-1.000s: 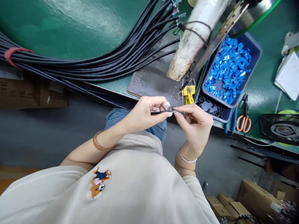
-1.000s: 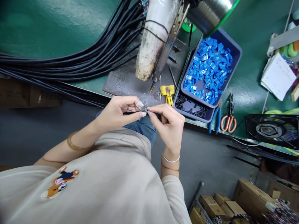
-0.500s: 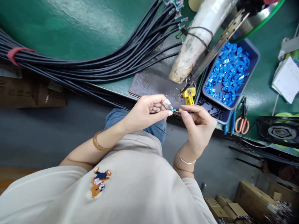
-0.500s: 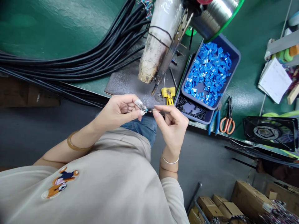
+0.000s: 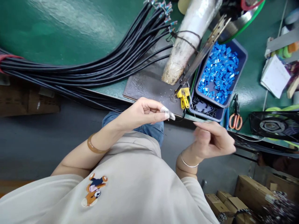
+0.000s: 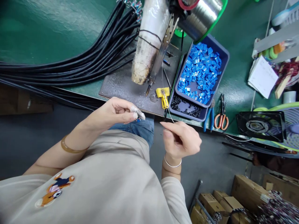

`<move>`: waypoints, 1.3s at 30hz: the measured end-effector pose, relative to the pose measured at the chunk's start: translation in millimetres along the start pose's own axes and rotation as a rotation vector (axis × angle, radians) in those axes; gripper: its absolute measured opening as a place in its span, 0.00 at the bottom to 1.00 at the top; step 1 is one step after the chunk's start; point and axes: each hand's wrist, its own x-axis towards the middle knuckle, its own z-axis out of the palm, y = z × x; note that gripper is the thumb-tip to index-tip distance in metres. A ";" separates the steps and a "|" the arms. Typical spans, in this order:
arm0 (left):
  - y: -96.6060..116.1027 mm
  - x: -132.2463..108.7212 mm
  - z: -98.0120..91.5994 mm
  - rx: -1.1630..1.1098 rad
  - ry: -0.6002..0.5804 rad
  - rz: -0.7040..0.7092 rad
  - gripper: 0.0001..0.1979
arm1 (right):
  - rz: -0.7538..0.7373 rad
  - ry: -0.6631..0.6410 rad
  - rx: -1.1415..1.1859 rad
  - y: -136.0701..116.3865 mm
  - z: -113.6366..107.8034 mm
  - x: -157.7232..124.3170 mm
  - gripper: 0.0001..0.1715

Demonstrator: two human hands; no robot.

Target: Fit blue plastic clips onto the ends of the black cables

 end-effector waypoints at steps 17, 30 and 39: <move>-14.7 1.5 6.9 0.027 0.149 0.092 0.04 | 0.341 -0.532 -1.044 114.2 -17.2 86.0 0.06; -11.7 0.3 6.9 -0.018 0.146 0.083 0.05 | 0.220 -0.566 -0.946 141.8 -10.3 100.7 0.12; -9.8 11.5 7.0 0.053 0.233 0.144 0.04 | 0.112 -0.061 -0.530 94.9 -10.6 74.8 0.08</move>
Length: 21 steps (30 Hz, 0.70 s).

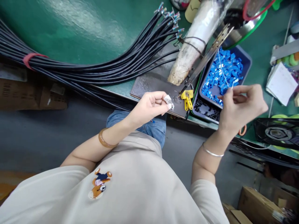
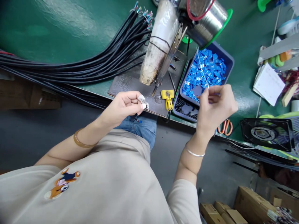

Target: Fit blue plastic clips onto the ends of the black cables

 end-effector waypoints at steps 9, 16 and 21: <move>6.2 6.5 3.2 0.042 0.029 -0.013 0.07 | 0.010 -0.025 0.704 -94.4 0.3 -81.5 0.08; 6.8 6.6 5.1 0.053 0.056 -0.007 0.10 | 0.033 -0.091 0.728 -92.7 5.0 -84.7 0.04; 6.0 7.0 5.8 0.114 0.098 -0.003 0.07 | -0.005 -0.081 0.745 -92.5 9.2 -84.4 0.06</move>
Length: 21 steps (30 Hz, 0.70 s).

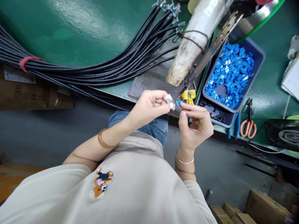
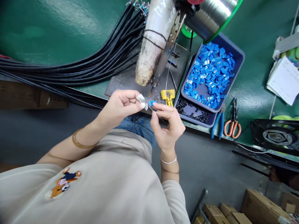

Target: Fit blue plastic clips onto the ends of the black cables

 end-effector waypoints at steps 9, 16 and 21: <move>-3.1 2.1 -3.0 0.094 0.029 0.027 0.09 | -0.027 -0.053 -0.028 4.2 -1.2 2.4 0.06; -1.2 3.2 -2.2 0.096 0.042 0.037 0.09 | -0.051 -0.079 -0.046 6.5 -0.7 4.5 0.07; 1.7 3.7 -0.5 0.093 0.035 0.026 0.07 | -0.073 -0.051 -0.002 7.7 1.1 6.0 0.08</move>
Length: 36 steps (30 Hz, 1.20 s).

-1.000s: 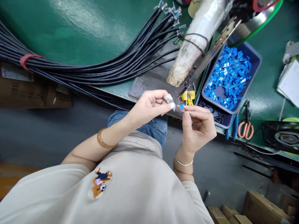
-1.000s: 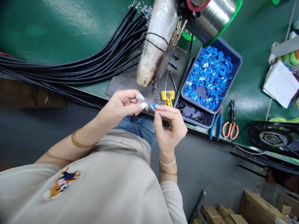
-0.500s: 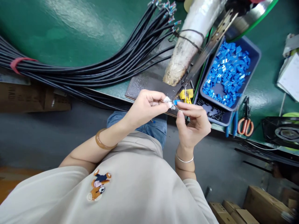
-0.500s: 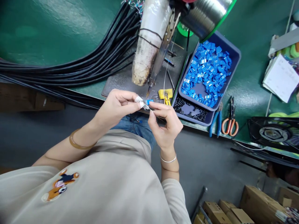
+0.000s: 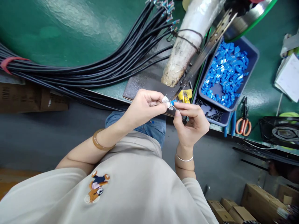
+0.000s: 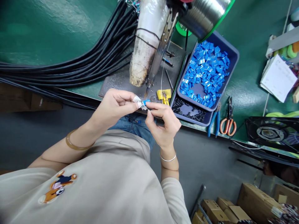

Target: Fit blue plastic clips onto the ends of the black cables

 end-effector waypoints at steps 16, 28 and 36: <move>1.8 6.6 6.4 0.041 0.047 0.151 0.06 | -0.101 0.014 -0.100 1.8 0.0 8.7 0.10; 4.6 10.6 6.8 0.000 0.058 0.148 0.06 | -0.102 -0.023 -0.136 -0.4 -3.6 15.3 0.09; 4.2 9.9 4.8 0.030 0.031 0.126 0.07 | -0.121 -0.039 -0.127 -0.5 -3.6 14.4 0.11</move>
